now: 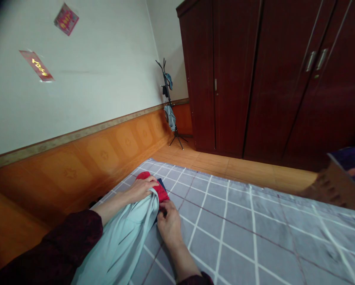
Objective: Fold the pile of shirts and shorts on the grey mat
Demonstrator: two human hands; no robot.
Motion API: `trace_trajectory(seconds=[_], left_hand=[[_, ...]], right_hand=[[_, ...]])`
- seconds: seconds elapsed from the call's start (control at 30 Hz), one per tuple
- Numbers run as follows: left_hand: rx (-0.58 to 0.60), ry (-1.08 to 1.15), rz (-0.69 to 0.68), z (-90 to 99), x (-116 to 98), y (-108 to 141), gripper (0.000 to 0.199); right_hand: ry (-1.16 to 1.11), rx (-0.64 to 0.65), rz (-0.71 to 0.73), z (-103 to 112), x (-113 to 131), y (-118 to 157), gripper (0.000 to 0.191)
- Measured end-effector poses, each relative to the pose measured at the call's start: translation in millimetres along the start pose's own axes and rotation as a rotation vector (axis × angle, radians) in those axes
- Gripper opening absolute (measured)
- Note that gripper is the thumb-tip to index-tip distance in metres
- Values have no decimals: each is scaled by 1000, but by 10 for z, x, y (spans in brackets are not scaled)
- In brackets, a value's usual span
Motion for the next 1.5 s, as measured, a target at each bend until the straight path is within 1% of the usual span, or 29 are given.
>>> trace_trajectory(seconds=[0.07, 0.13, 0.23, 0.37, 0.53, 0.67, 0.77, 0.87, 1.03, 1.17, 1.23, 1.33, 1.5], left_hand=[[-13, -25, 12, 17, -19, 25, 32], [-18, -50, 19, 24, -42, 34, 29], [6, -102, 19, 15, -76, 22, 28], [39, -162, 15, 14, -121, -2, 20], [62, -196, 2, 20, -172, -15, 25], [84, -213, 12, 11, -178, -28, 22], [95, -218, 13, 6, -184, -38, 26], [113, -217, 18, -8, -188, -59, 25], [123, -191, 36, -45, -165, -114, 25], [102, -133, 38, -58, -139, -140, 24], [77, -89, 31, -26, -134, -123, 18], [14, -6, 18, 96, -119, -40, 14], [-109, 136, 31, 350, -1, 265, 16]], right_hand=[[10, -4, -4, -2, -13, 1, 34], [16, -4, -5, -1, -17, 4, 35], [22, -4, -2, 5, -6, 13, 34], [28, -9, 2, 12, 15, 21, 34], [32, -7, 6, 10, 19, 20, 33], [35, -6, 6, 11, 21, 22, 35], [36, -7, 6, 9, 23, 27, 35], [37, -13, 7, 8, 17, 30, 35], [34, -22, 4, 10, 4, 26, 35], [29, -24, 4, 19, 21, 25, 34], [28, -26, 2, 25, 28, 26, 33], [30, -27, 1, 28, 21, 27, 33], [43, -30, 0, 10, -38, 20, 32]])
Point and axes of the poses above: each hand's wrist, its own y-axis away from the middle knuckle, its own z-axis out of the back of the hand, x = y × z, the point moved 7 cm from there along -y, towards the middle knuckle, and after that the axes turned 13 degrees about x, right-handed, at the moved point
